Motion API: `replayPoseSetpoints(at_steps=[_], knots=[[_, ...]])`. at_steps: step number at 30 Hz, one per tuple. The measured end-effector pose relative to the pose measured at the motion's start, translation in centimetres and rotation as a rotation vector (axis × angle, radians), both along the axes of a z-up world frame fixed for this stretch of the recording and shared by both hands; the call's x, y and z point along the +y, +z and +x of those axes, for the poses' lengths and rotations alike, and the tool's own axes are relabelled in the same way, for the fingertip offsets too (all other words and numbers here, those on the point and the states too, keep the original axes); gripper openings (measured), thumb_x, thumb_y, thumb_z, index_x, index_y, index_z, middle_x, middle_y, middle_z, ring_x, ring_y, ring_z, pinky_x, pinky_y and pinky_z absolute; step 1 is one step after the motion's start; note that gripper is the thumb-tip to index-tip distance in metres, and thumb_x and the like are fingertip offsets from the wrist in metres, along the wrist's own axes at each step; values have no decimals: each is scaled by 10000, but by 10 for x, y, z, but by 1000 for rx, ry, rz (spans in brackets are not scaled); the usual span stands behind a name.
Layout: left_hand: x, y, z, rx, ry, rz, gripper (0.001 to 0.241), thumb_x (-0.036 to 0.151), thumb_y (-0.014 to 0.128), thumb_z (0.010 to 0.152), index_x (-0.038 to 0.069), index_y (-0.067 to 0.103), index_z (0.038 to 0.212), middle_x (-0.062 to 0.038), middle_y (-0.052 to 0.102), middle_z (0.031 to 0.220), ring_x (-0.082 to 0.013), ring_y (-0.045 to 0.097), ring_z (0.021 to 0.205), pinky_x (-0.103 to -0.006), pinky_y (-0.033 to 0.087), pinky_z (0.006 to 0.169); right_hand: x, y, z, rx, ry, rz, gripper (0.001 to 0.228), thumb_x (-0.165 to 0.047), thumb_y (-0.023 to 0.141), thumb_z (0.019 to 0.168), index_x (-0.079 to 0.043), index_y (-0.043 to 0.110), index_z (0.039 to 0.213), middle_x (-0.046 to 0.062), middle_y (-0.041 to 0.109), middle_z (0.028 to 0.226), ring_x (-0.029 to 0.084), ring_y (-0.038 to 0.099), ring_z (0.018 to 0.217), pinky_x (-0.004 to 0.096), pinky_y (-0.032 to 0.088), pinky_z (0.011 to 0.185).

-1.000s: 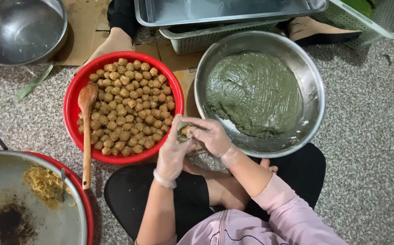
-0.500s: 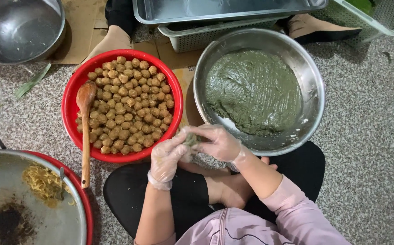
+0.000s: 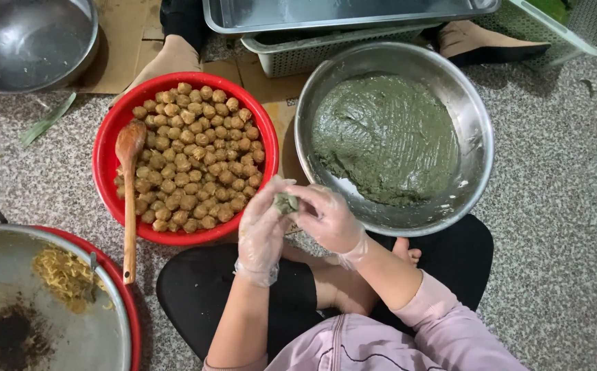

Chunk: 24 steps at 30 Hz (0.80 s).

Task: The person is preparing stuffed dough balls by taking green dough, flattening it, adding a pre-made filling ball, and rolling it into a sphere.

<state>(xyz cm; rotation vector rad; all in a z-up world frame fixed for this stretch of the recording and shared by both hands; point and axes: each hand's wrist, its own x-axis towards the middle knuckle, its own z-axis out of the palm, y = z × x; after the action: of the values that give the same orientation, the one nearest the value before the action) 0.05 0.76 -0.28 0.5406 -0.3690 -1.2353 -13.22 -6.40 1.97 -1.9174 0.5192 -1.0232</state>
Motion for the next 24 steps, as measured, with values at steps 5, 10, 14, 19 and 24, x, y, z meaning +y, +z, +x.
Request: replayPoseSetpoints(at_steps=[5, 10, 14, 19, 24], knots=[[2, 7, 4, -989, 301, -39, 401, 267, 571, 1023, 11, 667, 1317, -174, 687, 1322, -273, 643, 1243, -398, 519, 1055, 1, -8, -2, 21, -137, -212, 357, -60, 787, 867, -2, 739, 1216, 121, 676, 865, 234, 636, 623, 341, 532, 531], [-5, 13, -8, -846, 302, -244, 503, 8, 578, 999, 97, 495, 1487, -173, 548, 1490, -296, 518, 1377, -426, 434, 1156, -11, 11, -4, 11, -37, -208, 416, 33, 689, 876, 5, 683, 1290, 129, 669, 827, 187, 577, 587, 297, 526, 548], [3, 9, -2, -1174, 367, -87, 802, -107, 684, 861, 9, 320, 1566, -157, 677, 1309, -279, 654, 1208, -436, 548, 1045, -3, 31, 0, 70, -8, -173, 589, -282, 811, 875, 73, 611, 1300, 213, 666, 864, 307, 675, 635, 425, 535, 536], [7, 4, -1, -1387, 377, 136, 524, 45, 705, 849, 73, 589, 1359, -88, 771, 1092, -293, 742, 972, -412, 627, 847, 1, 29, 3, 172, -153, -399, 565, -375, 754, 911, 35, 635, 1282, 167, 647, 758, 301, 635, 550, 411, 551, 505], [6, 14, -4, -1332, 359, 76, 420, 39, 726, 837, 57, 681, 1254, -153, 740, 1197, -303, 723, 1074, -388, 604, 927, -2, 29, 3, 114, -193, -405, 282, -204, 659, 961, 10, 721, 1134, 112, 634, 677, 280, 613, 503, 382, 541, 481]])
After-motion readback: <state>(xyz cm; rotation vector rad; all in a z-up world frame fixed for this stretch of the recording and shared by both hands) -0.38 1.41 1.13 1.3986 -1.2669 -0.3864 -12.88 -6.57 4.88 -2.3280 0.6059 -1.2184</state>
